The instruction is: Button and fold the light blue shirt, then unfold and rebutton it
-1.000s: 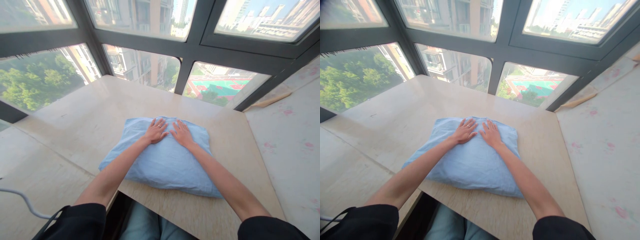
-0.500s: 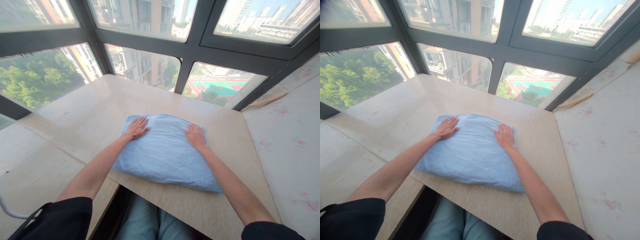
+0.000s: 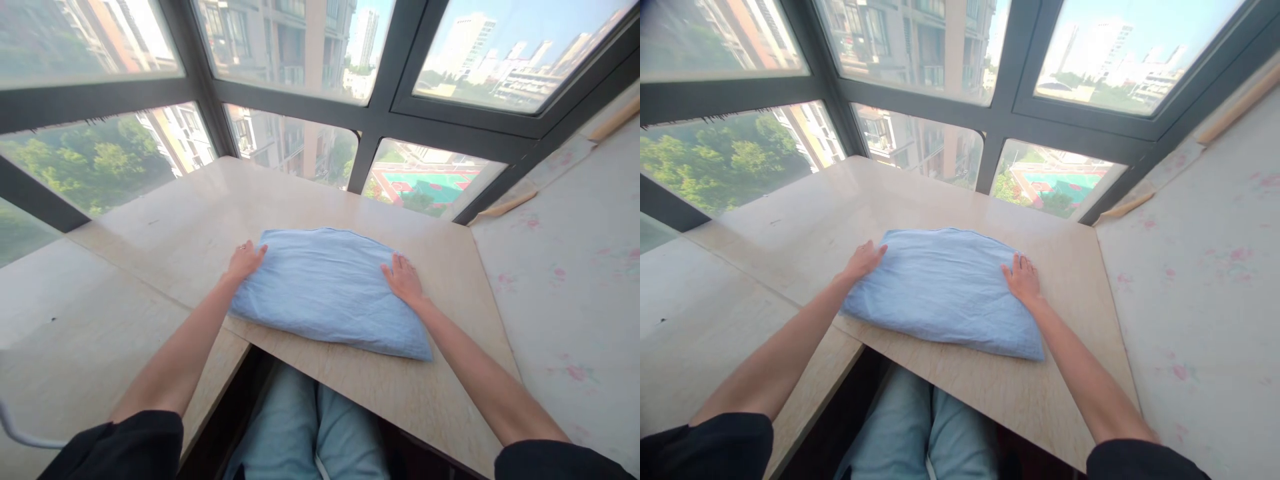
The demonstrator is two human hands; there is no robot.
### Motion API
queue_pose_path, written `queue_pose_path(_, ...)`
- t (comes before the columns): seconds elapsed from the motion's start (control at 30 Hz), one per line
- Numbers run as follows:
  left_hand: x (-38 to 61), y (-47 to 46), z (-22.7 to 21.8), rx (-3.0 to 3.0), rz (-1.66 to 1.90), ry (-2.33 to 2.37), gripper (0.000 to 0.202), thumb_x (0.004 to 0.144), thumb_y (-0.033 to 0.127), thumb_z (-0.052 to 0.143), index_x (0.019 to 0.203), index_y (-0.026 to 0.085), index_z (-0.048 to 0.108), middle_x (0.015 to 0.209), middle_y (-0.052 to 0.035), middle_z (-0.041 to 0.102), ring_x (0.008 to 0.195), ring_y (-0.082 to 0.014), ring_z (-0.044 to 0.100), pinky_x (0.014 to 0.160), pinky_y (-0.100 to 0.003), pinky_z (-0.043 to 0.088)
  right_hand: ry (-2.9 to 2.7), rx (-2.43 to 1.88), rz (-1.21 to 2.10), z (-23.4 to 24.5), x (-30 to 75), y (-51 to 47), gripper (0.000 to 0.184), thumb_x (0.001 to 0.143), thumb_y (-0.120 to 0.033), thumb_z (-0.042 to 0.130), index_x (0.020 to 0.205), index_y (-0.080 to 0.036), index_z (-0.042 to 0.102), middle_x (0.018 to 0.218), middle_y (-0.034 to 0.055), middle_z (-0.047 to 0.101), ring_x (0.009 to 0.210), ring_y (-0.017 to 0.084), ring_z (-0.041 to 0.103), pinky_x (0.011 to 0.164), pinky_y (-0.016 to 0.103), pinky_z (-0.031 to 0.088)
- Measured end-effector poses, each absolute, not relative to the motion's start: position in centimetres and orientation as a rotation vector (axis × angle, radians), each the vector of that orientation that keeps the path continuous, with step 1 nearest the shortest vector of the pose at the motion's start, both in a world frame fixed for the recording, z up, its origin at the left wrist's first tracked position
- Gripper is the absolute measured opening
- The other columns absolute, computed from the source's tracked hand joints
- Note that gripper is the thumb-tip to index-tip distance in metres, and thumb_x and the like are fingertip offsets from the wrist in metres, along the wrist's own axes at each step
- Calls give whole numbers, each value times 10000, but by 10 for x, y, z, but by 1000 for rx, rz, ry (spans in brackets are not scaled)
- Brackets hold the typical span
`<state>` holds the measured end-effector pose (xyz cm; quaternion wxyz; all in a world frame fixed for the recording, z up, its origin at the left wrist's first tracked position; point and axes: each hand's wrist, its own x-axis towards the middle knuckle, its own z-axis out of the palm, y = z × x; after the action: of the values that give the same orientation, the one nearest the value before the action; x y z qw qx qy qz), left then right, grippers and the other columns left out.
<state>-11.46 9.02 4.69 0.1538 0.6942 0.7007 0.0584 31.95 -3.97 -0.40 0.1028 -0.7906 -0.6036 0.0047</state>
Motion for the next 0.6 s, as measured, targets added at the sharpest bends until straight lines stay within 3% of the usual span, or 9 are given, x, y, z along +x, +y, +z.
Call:
queue_pose_path(0.13, -114, 31, 72, 1756, 359, 2086, 649, 936, 571, 327, 1314, 78, 512, 1283, -254, 621, 1228, -370, 572, 956, -434, 453, -1563, -2281, 130, 5, 310, -69, 786, 927, -511, 325, 1478, 46, 261, 1544, 299, 316, 1461, 344, 292, 1181, 479, 251)
queue_pose_path(0.23, -119, -18, 78, 1667, 462, 2124, 650, 902, 562, 406, 1365, 111, 483, 1221, -203, 669, 1165, -368, 612, 943, -452, 470, -1338, -2243, 247, 14, 305, -106, 862, 865, -566, 401, 1491, 9, 251, 1537, 274, 348, 1441, 335, 342, 1182, 456, 276)
queue_pose_path(0.4, -145, -58, 64, 1546, 665, 2139, 681, 848, 506, 508, 1371, 69, 491, 1270, -210, 637, 1193, -336, 597, 1015, -428, 451, -955, -2181, 572, 23, 302, -177, 933, 782, -625, 515, 1512, -108, 252, 1416, 222, 523, 1216, 331, 601, 1007, 421, 498)
queue_pose_path(0.6, -172, -54, 42, 1377, 985, 1832, 668, 665, 528, 688, 1190, 120, 630, 991, -105, 721, 926, -254, 680, 868, -361, 531, -794, -2019, 601, 18, 296, -224, 854, 667, -607, 653, 1325, -76, 527, 1163, 195, 694, 1026, 290, 685, 906, 395, 550)
